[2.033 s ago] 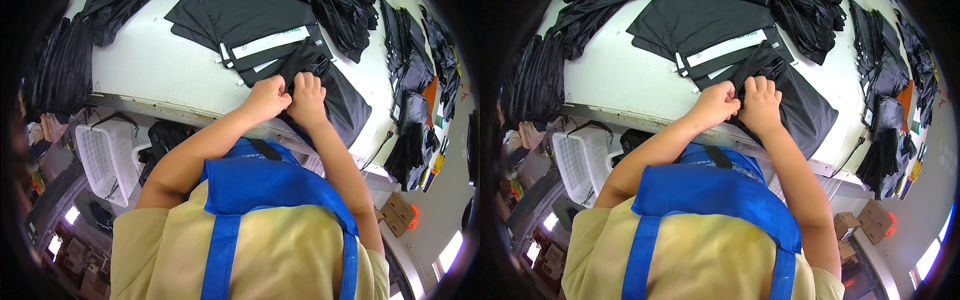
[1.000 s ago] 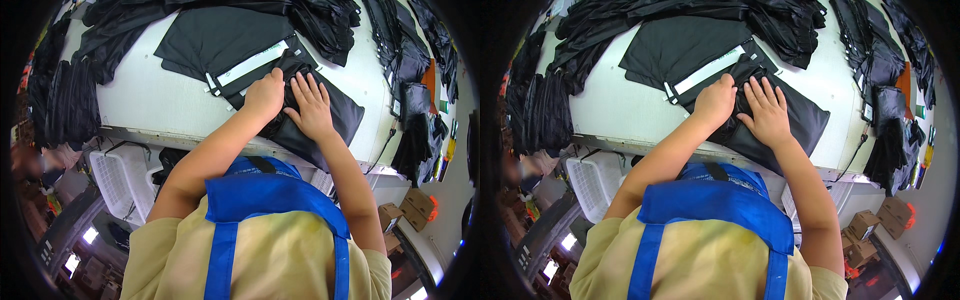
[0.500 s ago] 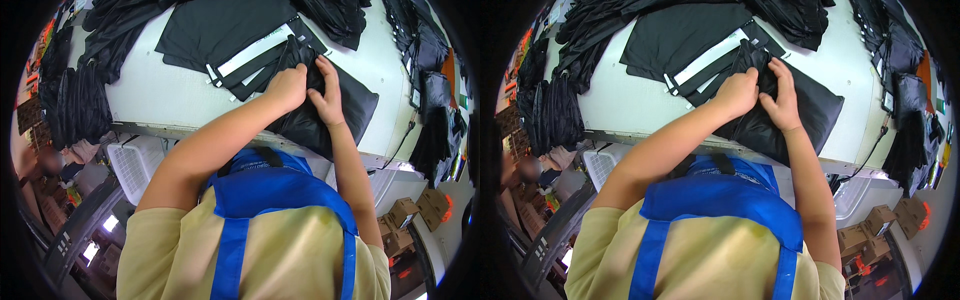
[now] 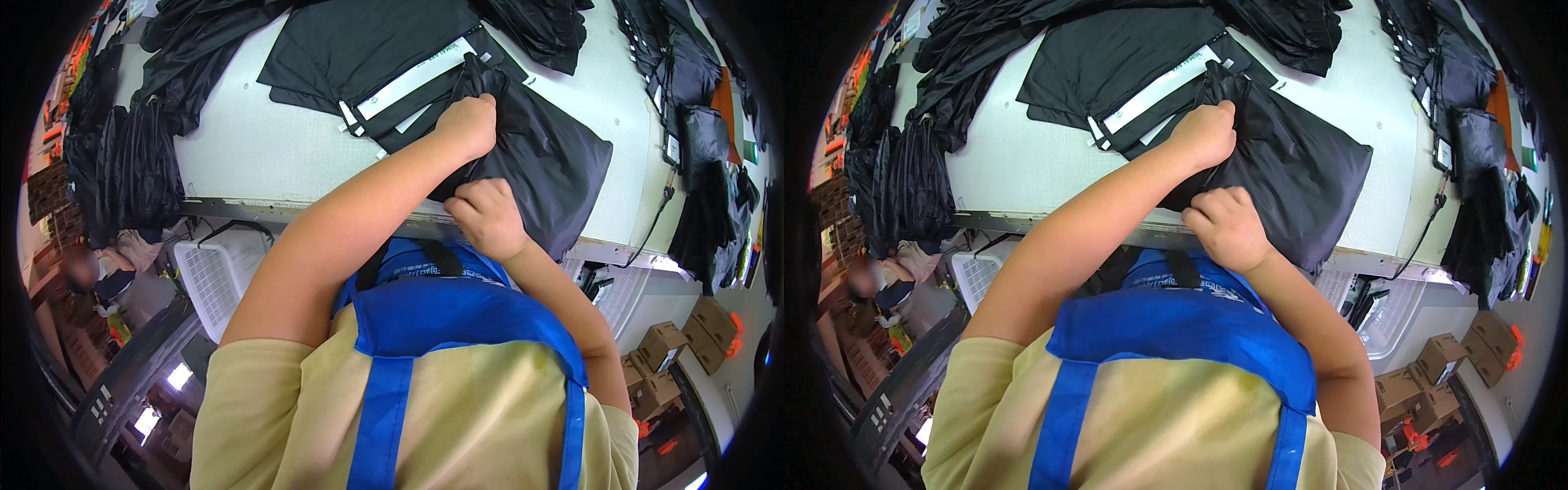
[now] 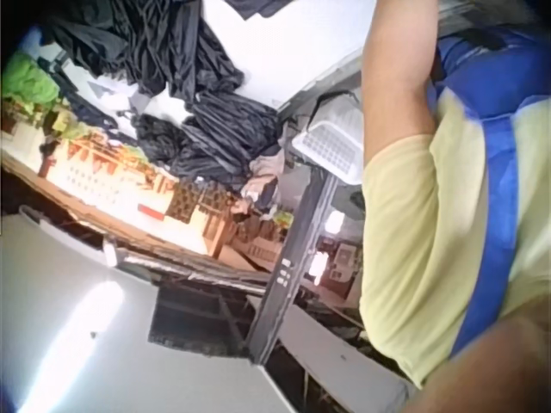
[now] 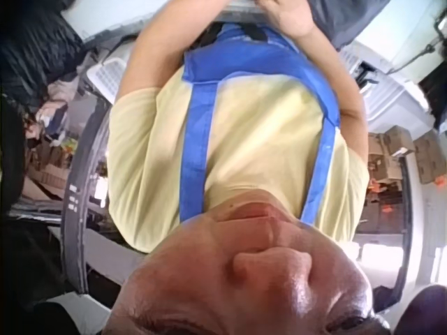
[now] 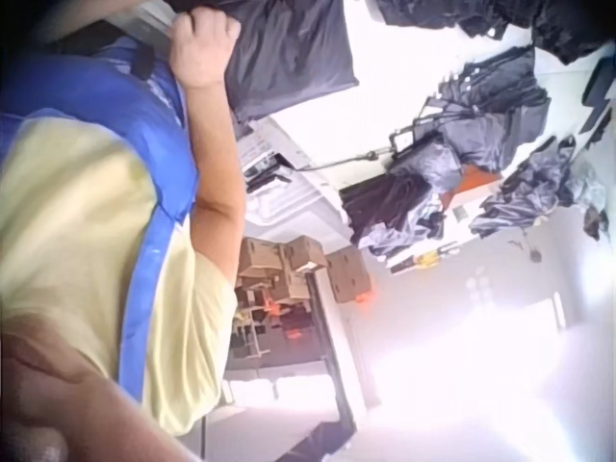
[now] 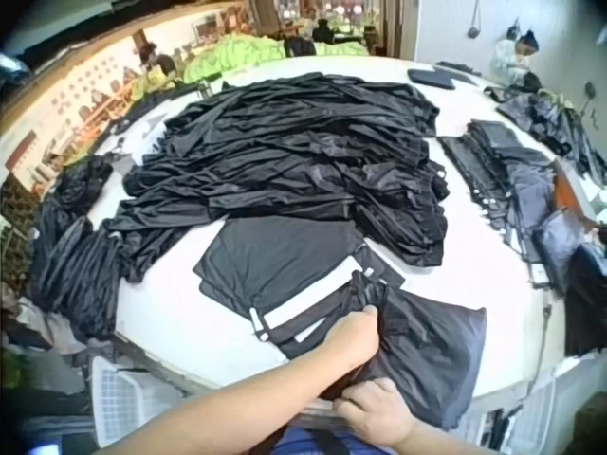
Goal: The person folds black garments on a white table, aligns edges, and places them into black plastic bags. The person repeatedly picks up garments, folds them, and inserts them into bags, then sets the bags aside.
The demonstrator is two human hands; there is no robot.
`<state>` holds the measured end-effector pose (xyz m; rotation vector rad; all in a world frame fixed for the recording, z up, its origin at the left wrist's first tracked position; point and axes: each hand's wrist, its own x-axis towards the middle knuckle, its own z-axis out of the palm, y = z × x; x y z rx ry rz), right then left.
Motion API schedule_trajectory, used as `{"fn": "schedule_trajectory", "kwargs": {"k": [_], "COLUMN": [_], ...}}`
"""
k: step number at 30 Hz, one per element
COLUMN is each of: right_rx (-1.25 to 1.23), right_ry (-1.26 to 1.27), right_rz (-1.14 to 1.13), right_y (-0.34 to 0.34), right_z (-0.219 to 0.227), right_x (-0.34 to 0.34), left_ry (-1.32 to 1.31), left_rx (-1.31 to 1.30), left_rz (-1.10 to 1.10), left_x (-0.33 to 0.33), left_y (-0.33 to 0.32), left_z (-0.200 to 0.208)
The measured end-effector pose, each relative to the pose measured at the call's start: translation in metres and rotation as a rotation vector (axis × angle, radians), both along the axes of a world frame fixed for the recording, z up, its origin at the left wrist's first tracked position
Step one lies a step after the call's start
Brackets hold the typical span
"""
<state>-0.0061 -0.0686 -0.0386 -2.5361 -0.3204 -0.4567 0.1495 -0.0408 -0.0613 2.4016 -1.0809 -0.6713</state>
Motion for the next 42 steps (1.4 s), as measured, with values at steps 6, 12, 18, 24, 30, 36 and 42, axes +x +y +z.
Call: {"fn": "schedule_trajectory", "kwargs": {"k": [6, 12, 18, 24, 30, 36, 42], "right_rx": [0.08, 0.11, -0.067, 0.233, 0.255, 0.274, 1.11], "right_ry": [0.075, 0.215, 0.197, 0.243, 0.42, 0.196, -0.571], "right_rz": [-0.375, -0.604, -0.793, -0.837, -0.873, -1.372, -1.584], "right_y": [-0.001, -0.029, -0.08, -0.069, 0.007, -0.003, -0.017], "right_z": [0.013, 0.012, -0.006, 0.022, 0.086, 0.184, 0.155], "right_x": [0.021, 0.049, 0.106, 0.06, -0.031, -0.148, -0.384], "left_ry": [0.153, 0.216, -0.26, 0.229, 1.359, 1.263, 1.21], "left_rx": [-0.118, -0.637, -0.426, -0.423, -0.421, -0.461, -0.208], "left_rz": [0.018, 0.273, -0.069, 0.457, 0.246, -0.799, -0.95], "left_x": [0.008, -0.022, -0.062, -0.043, -0.041, -0.107, -0.162], "left_y": [0.01, 0.055, 0.086, 0.083, 0.068, 0.017, -0.002], "left_z": [-0.004, 0.001, 0.002, -0.03, 0.061, 0.127, 0.122]}}
